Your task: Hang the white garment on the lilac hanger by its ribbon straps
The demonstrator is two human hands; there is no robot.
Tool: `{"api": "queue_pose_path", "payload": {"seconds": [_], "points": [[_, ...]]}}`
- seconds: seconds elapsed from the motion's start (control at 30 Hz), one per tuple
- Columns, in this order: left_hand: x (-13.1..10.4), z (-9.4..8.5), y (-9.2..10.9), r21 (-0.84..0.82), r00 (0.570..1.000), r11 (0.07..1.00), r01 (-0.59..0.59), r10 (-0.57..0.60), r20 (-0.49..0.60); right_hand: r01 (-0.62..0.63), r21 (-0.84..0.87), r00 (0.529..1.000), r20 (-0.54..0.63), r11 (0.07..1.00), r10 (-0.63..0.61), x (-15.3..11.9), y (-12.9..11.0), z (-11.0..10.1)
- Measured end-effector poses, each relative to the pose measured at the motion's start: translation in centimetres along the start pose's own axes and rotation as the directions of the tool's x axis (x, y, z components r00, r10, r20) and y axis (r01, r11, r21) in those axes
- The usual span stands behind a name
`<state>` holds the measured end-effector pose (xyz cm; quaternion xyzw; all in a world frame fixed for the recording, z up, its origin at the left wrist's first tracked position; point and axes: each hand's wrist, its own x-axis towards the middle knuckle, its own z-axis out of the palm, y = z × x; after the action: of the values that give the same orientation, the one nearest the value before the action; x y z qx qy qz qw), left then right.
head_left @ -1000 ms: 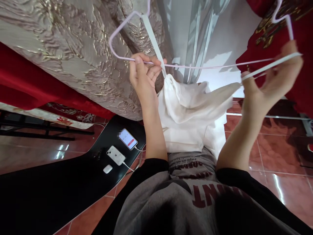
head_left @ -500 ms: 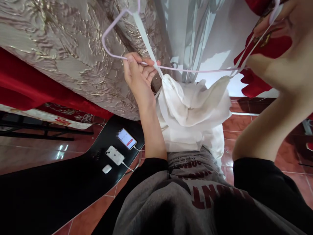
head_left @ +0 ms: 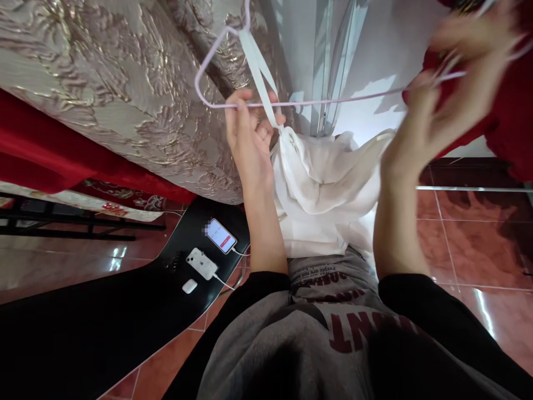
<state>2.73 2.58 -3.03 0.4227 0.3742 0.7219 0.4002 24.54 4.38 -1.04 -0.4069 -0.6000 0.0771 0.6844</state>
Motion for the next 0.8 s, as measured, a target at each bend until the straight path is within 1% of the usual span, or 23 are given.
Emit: {"api": "queue_pose_path", "payload": {"seconds": [0.03, 0.07, 0.1, 0.13, 0.17, 0.27, 0.33, 0.43, 0.5, 0.57, 0.63, 0.67, 0.73, 0.8], "points": [[-0.1, -0.1, -0.1, 0.032, 1.0, 0.999, 0.009, -0.009, 0.012, 0.093, -0.058, 0.994, 0.058, 0.994, -0.09, -1.6, 0.2, 0.9], [-0.2, -0.3, -0.2, 0.062, 1.0, 0.998, 0.018, -0.02, 0.022, 0.103, -0.075, 0.987, 0.129, 0.992, -0.093, -2.8, 0.5, 1.6], [-0.4, -0.6, -0.2, 0.085, 0.999, 0.996, 0.026, -0.029, 0.035, 0.122, -0.099, 0.979, 0.176, 0.988, -0.103, -3.7, 0.9, 2.1], [-0.5, -1.1, 0.0, 0.108, 0.998, 0.994, 0.033, -0.039, 0.052, 0.111, -0.111, 0.972, 0.218, 0.988, -0.085, -4.3, 1.2, 2.4], [-0.6, -1.6, 0.3, 0.132, 0.997, 0.991, 0.032, -0.041, 0.071, 0.1, -0.123, 0.974, 0.214, 0.987, -0.072, -4.4, 1.3, 2.4], [-1.0, -3.3, 1.9, 0.219, 0.987, 0.976, -0.01, -0.026, 0.16, 0.089, -0.17, 0.991, 0.115, 0.981, -0.07, -3.7, 1.1, 1.6], [-1.4, -4.1, 3.4, 0.262, 0.976, 0.965, -0.026, -0.031, 0.213, 0.07, -0.188, 0.992, 0.112, 0.98, -0.049, -3.1, 0.6, 1.0], [-2.1, -4.6, 5.5, 0.329, 0.969, 0.944, -0.003, -0.079, 0.236, 0.066, -0.182, 0.99, 0.133, 0.981, -0.042, -2.7, 0.4, 0.6], [-2.6, -4.7, 6.6, 0.382, 0.967, 0.924, -0.02, -0.08, 0.243, 0.061, -0.164, 0.991, 0.126, 0.985, -0.04, -2.8, 0.6, 0.6], [-2.9, -4.6, 7.5, 0.408, 0.966, 0.912, -0.052, -0.058, 0.252, 0.049, -0.135, 0.992, 0.119, 0.99, -0.033, -3.0, 0.9, 0.8], [-2.8, -4.1, 8.4, 0.374, 0.966, 0.925, -0.068, -0.033, 0.258, 0.038, -0.114, 0.992, 0.127, 0.993, -0.023, -3.0, 0.9, 0.8], [-2.5, -3.7, 8.9, 0.332, 0.962, 0.942, -0.054, -0.04, 0.271, 0.033, -0.11, 0.991, 0.134, 0.993, -0.018, -3.0, 0.9, 0.7], [-1.7, -2.7, 10.0, 0.203, 0.949, 0.979, 0.014, -0.077, 0.307, 0.027, -0.118, 0.99, 0.143, 0.993, -0.01, -2.8, 0.6, 0.5], [-0.8, -1.9, 11.0, 0.046, 0.939, 0.994, 0.094, -0.104, 0.328, 0.02, -0.123, 0.989, 0.148, 0.992, -0.002, -2.7, 0.3, 0.3]]}}
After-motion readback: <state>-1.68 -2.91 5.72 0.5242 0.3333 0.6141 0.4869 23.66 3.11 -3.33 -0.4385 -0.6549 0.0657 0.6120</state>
